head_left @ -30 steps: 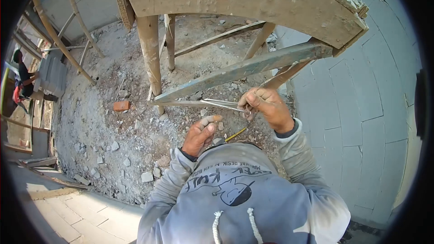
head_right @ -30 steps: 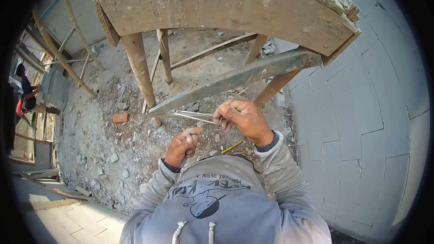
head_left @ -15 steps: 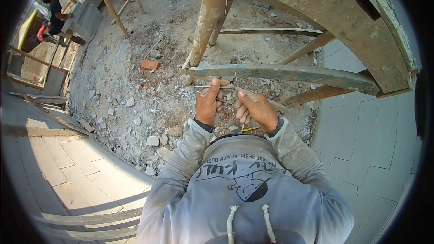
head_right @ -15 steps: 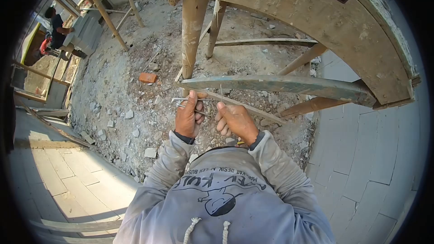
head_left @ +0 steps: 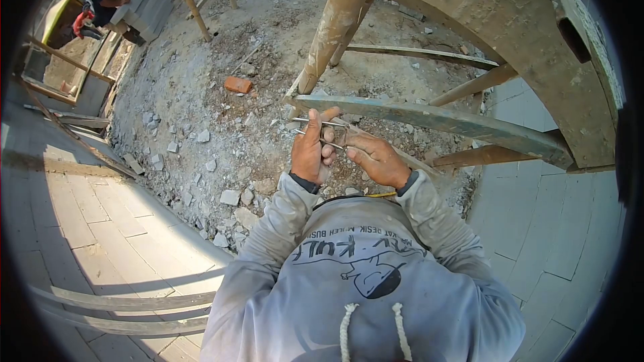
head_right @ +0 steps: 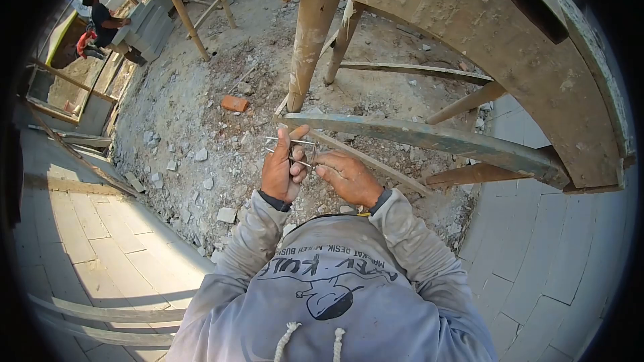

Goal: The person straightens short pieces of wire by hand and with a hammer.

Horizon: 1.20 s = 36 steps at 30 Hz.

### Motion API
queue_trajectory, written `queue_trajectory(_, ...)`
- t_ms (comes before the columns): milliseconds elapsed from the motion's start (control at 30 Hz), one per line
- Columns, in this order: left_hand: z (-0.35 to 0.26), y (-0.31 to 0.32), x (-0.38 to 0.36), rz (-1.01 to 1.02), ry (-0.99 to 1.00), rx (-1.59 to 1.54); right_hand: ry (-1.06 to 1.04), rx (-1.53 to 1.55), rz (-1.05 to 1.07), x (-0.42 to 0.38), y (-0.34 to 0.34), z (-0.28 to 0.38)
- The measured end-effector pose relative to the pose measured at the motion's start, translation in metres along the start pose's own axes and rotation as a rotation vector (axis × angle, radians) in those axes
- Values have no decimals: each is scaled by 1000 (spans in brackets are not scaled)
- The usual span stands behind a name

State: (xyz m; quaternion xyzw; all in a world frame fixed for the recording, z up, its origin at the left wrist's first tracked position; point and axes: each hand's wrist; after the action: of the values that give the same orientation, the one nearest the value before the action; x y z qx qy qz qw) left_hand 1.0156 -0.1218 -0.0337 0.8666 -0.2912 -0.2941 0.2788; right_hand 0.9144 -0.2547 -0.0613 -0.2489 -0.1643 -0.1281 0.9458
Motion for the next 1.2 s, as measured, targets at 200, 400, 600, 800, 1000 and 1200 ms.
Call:
queue_trajectory(200, -1, -2, -1, -26, -35, 14, 483, 290, 64, 1, 4, 10)
queue_trajectory(400, 0, -5, -2, -43, -17, 41, 356, -54, -72, 12, 6, 20)
queue_trajectory(600, 6, -15, -4, -17, -17, -12, 302, -217, -55, 12, 5, 22)
queue_trajectory(800, 10, -12, -8, -71, 84, 57, 382, -207, -79, 9, 9, 23)
queue_trajectory(1000, 16, -17, -8, -62, 58, 6, 280, -301, -74, 9, 14, 6)
queue_trajectory(1200, 14, -8, -17, -74, -16, 146, 432, -451, -116, 18, 1, -30)
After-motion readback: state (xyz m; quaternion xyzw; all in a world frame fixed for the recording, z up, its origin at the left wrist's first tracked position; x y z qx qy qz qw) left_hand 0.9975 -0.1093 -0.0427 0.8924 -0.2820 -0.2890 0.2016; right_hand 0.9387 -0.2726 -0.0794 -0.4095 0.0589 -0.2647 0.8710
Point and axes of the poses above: each hand's wrist, its own x-axis towards the middle knuckle, its own y-axis out of the palm, z = x × y, and after that the axes turned 2 degrees about -x, right-handed
